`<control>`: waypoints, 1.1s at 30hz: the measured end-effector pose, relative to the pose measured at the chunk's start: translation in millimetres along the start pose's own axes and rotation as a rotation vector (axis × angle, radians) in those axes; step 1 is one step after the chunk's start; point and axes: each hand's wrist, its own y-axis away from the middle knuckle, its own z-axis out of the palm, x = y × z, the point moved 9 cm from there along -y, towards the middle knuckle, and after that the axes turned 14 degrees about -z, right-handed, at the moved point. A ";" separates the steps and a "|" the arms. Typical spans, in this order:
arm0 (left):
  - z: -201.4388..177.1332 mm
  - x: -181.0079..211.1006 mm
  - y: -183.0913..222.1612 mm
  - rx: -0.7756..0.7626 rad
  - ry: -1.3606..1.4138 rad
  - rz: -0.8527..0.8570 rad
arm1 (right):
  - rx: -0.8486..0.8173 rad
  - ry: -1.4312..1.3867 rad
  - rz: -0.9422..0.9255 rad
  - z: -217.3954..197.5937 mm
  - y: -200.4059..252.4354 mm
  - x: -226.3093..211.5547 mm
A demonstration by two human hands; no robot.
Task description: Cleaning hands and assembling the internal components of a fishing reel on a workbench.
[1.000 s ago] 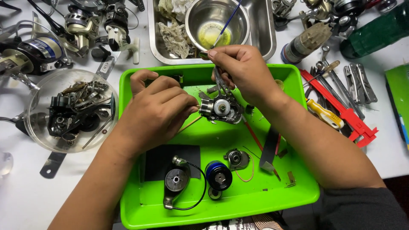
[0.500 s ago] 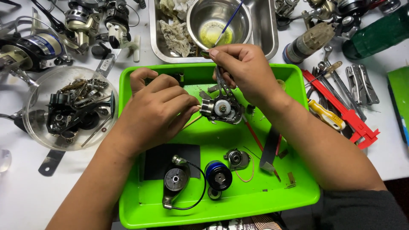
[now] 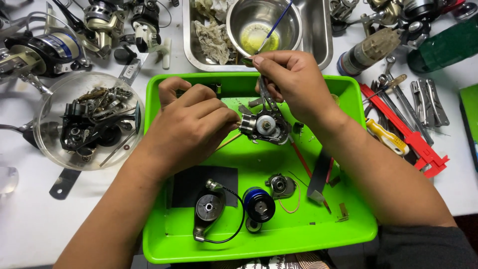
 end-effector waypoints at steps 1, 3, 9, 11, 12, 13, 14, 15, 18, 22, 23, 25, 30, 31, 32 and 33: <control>-0.7 -0.2 -0.6 0.001 -0.002 -0.002 | -0.003 0.000 -0.001 0.8 0.5 -0.8; -5.2 0.8 -1.1 0.039 -0.001 0.009 | 0.001 0.014 0.019 1.2 2.1 -0.5; 7.7 -4.1 1.5 -0.119 0.007 -0.052 | 0.029 0.012 0.014 -5.2 0.5 1.8; 9.3 -5.7 1.5 -0.117 0.033 -0.055 | 0.020 0.005 0.024 -4.0 0.4 5.6; 10.0 -6.5 1.4 -0.116 0.059 -0.057 | 0.013 -0.002 0.035 -3.3 0.4 8.0; 10.1 -6.8 0.9 -0.115 0.060 -0.060 | 0.010 -0.001 0.036 -2.7 0.9 8.2; 10.1 -4.9 1.2 -0.119 0.083 -0.037 | 0.005 0.010 0.032 -1.9 1.3 8.1; 9.8 -3.2 1.6 -0.123 0.105 -0.015 | -0.002 0.021 0.028 -0.8 1.4 7.9; 9.0 -2.4 3.0 -0.087 0.092 0.003 | -0.012 0.014 0.026 -0.2 1.5 9.0; 7.6 -1.9 4.7 -0.023 0.030 0.028 | -0.009 0.015 0.019 0.8 2.4 3.8; 6.0 -2.1 5.1 0.007 0.001 0.025 | -0.002 0.023 0.023 -0.1 2.2 4.3; 3.5 -2.5 5.5 0.040 -0.029 0.020 | 0.002 0.032 0.026 -1.0 1.9 4.9; 11.5 -5.6 4.7 -0.097 0.035 -0.011 | 0.015 0.059 -0.024 -2.7 1.3 -0.8; 11.8 -5.8 5.0 -0.095 0.035 -0.013 | 0.013 0.060 -0.024 -2.1 2.3 -1.9; 12.1 -6.0 5.2 -0.088 0.014 -0.014 | 0.005 0.088 -0.053 -1.6 2.6 -5.5; 12.3 -6.2 5.0 -0.080 -0.007 -0.014 | -0.001 0.116 -0.083 -1.3 3.0 -9.3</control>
